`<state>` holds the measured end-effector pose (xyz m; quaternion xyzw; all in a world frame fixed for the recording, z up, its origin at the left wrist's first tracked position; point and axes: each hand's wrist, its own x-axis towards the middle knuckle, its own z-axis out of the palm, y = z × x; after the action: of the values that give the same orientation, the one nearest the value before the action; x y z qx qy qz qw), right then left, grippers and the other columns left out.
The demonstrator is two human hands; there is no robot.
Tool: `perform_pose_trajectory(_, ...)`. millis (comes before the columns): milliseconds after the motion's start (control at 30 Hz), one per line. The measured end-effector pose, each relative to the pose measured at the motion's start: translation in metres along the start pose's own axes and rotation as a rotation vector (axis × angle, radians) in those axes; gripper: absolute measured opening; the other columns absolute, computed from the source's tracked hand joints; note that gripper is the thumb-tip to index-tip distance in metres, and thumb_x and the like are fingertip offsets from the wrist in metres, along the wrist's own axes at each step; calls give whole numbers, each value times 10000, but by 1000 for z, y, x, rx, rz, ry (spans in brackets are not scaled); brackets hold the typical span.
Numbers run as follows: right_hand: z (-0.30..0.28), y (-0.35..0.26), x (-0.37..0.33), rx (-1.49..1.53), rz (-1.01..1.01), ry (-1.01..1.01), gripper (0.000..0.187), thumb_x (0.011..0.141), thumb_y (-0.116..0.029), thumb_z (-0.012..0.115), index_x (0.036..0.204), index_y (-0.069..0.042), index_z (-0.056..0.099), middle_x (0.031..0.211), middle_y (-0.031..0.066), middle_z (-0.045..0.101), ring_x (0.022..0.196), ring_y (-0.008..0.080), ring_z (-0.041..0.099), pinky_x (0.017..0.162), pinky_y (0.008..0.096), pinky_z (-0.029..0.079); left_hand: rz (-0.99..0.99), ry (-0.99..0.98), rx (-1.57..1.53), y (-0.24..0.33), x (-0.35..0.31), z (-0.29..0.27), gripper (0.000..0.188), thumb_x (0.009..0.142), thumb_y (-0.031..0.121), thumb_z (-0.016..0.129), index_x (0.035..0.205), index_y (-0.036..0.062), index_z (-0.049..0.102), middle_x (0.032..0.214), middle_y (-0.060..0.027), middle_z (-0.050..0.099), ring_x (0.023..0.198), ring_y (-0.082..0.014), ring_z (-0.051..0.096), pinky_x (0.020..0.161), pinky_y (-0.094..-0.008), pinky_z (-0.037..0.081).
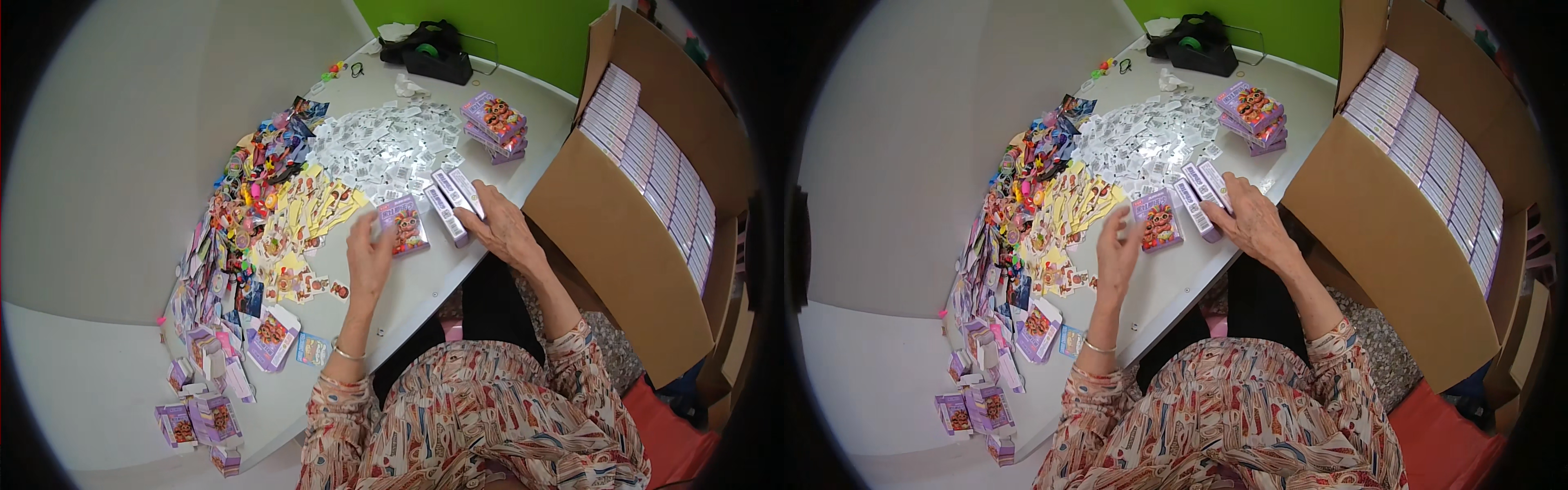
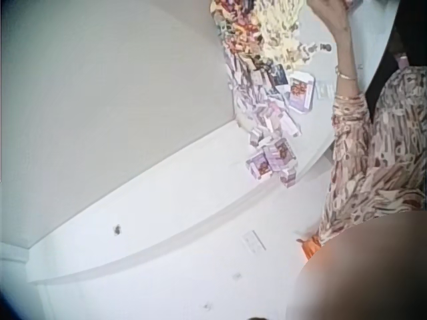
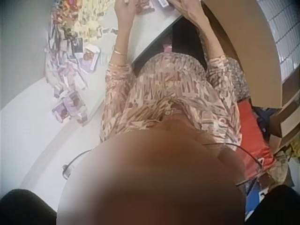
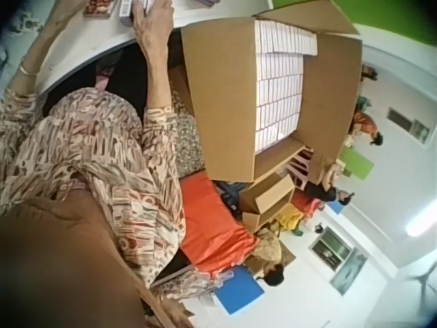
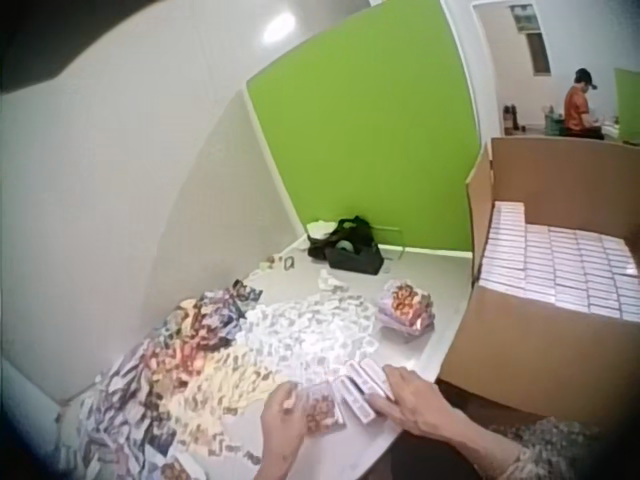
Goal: Labeling small purple boxes with stickers and organizing them into a larger shipping carton.
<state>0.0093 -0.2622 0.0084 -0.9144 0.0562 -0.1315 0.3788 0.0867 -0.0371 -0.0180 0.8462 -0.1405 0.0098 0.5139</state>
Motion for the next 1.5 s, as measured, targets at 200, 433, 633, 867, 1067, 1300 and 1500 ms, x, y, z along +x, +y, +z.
perform_pose_trajectory(200,-5,-6,3,105,81,-99,697,875,-405,630,1312,83,392,1172,308,550,1071,411,567,898,441,446,17,-58,-187,10,-39,22,414,887,116,647,1256,-5,504,1136,-123,569,934,-173,539,693,-278,493)
perform_pose_trajectory(433,-12,-15,1,-41,38,-110,959,723,-487,751,1343,128,352,1217,331,520,1116,417,554,936,425,450,-146,-5,-745,50,-37,24,339,916,70,606,1221,-36,503,1151,-101,539,903,-126,598,704,-243,511)
perform_pose_trajectory(633,-16,-3,5,54,48,-101,874,732,-429,752,1339,81,385,1188,310,538,1084,402,574,891,418,467,-237,-152,-818,49,-20,41,359,916,53,601,1237,-58,485,1088,-107,602,818,-119,625,725,-243,525)
perform_pose_trajectory(867,-14,-2,6,-9,30,-43,949,669,-497,793,1309,82,398,1219,283,511,1091,400,565,893,421,466,-138,-297,-704,40,-15,45,416,874,56,652,1233,-32,459,1196,-129,521,875,-131,626,722,-247,537)
perform_pose_trajectory(1067,-14,-1,10,-1,66,-83,1093,574,-574,814,1334,74,372,1178,251,514,1064,390,566,887,429,466,-46,-237,-407,28,7,34,400,878,142,658,1203,-21,491,1195,-110,524,967,-168,598,767,-279,509)
perform_pose_trajectory(1300,-15,0,15,-57,1,-158,1113,574,-557,807,1365,63,329,1191,238,489,1086,389,546,897,425,463,76,-393,-497,28,69,60,479,894,292,658,1262,8,541,1132,-86,598,947,-142,563,806,-282,474)
perform_pose_trajectory(1500,7,17,1,174,-116,117,1238,524,-515,862,1416,42,208,1366,263,366,1222,395,467,1021,409,393,100,-338,-377,28,64,75,345,864,163,675,1168,8,622,885,-28,656,750,-80,570,672,-233,477)
